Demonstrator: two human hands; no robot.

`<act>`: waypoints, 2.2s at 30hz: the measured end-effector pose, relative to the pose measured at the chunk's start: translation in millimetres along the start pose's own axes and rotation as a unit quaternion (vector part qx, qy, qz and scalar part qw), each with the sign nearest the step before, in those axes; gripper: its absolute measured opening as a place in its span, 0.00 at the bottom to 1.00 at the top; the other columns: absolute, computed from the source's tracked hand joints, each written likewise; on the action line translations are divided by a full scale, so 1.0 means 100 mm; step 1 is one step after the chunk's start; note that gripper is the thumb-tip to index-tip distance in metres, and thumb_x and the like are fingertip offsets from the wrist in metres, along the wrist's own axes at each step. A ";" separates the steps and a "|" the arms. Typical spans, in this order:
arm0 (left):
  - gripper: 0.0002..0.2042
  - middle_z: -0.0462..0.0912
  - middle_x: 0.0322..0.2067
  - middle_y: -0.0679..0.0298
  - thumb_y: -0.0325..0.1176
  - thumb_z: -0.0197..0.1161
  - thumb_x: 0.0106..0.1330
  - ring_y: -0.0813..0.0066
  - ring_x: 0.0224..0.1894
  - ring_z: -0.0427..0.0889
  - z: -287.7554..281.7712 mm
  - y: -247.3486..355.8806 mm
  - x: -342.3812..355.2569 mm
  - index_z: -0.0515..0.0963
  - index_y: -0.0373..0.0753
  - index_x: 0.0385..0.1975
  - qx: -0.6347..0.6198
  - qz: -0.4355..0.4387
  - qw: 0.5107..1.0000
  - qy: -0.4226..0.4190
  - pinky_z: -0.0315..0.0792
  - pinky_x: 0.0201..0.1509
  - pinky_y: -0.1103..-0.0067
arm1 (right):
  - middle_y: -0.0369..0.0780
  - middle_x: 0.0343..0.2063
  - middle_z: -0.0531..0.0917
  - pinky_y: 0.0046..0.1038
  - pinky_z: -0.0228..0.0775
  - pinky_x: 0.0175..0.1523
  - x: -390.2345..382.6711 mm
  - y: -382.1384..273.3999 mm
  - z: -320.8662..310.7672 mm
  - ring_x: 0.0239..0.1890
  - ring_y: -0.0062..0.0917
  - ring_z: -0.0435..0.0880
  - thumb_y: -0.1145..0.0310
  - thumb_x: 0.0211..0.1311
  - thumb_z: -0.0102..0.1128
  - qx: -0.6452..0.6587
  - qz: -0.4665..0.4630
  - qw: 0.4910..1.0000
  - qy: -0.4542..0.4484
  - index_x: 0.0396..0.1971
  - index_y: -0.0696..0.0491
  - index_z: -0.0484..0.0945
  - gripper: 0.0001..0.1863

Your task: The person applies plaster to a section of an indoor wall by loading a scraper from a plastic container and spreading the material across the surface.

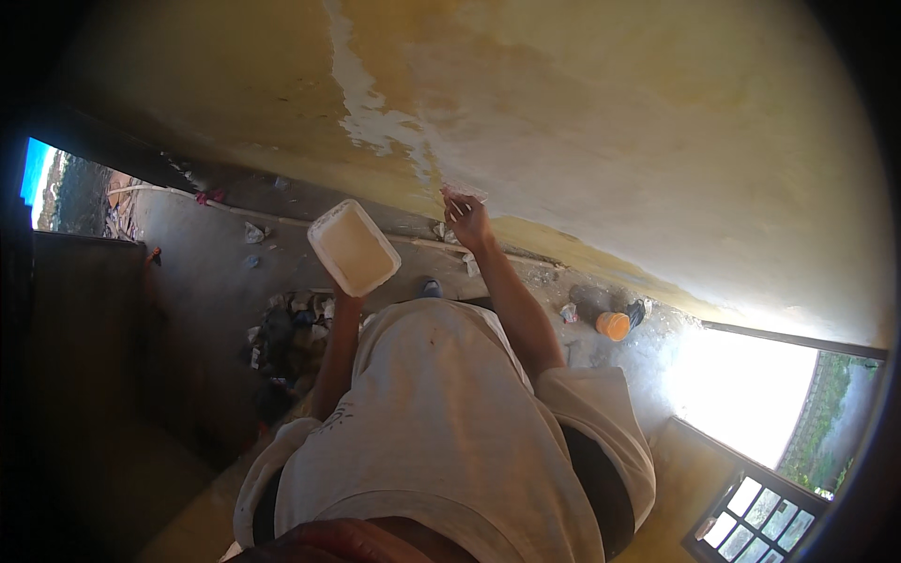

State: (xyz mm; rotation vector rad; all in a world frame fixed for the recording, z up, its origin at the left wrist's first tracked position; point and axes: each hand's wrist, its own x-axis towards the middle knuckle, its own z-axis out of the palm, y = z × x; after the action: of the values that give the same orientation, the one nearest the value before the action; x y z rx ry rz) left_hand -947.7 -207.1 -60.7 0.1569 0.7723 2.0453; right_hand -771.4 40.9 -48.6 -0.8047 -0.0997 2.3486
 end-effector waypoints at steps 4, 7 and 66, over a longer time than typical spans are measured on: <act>0.29 0.70 0.61 0.60 0.51 0.49 0.73 0.63 0.60 0.73 -0.05 0.05 -0.07 0.58 0.43 0.68 -0.004 0.013 1.000 0.007 0.73 0.61 0.60 | 0.49 0.50 0.78 0.29 0.76 0.50 0.01 -0.17 0.45 0.49 0.31 0.79 0.73 0.66 0.51 0.002 -0.023 0.999 -0.050 0.39 0.61 0.72 0.07; 0.29 0.70 0.61 0.60 0.51 0.49 0.73 0.63 0.60 0.73 -0.07 0.05 -0.10 0.58 0.43 0.68 -0.007 0.029 1.000 0.009 0.73 0.61 0.60 | 0.53 0.46 0.78 0.28 0.79 0.49 -0.39 -0.44 1.31 0.44 0.33 0.80 0.76 0.64 0.51 0.051 -0.065 0.988 -0.129 0.35 0.64 0.71 0.05; 0.30 0.72 0.60 0.59 0.58 0.42 0.73 0.61 0.59 0.76 0.18 -0.22 0.15 0.61 0.44 0.67 0.127 0.009 0.992 -0.028 0.75 0.60 0.61 | 0.40 0.44 0.80 0.29 0.73 0.49 -0.26 -0.16 0.42 0.45 0.27 0.78 0.66 0.68 0.50 -0.176 0.057 0.981 -0.062 0.42 0.58 0.76 0.12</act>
State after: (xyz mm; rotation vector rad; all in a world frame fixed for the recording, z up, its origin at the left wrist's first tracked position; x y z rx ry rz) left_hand -933.6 -178.5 -62.2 0.3651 0.9960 1.9449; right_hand -770.8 43.4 2.8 -0.8450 -0.5476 2.5274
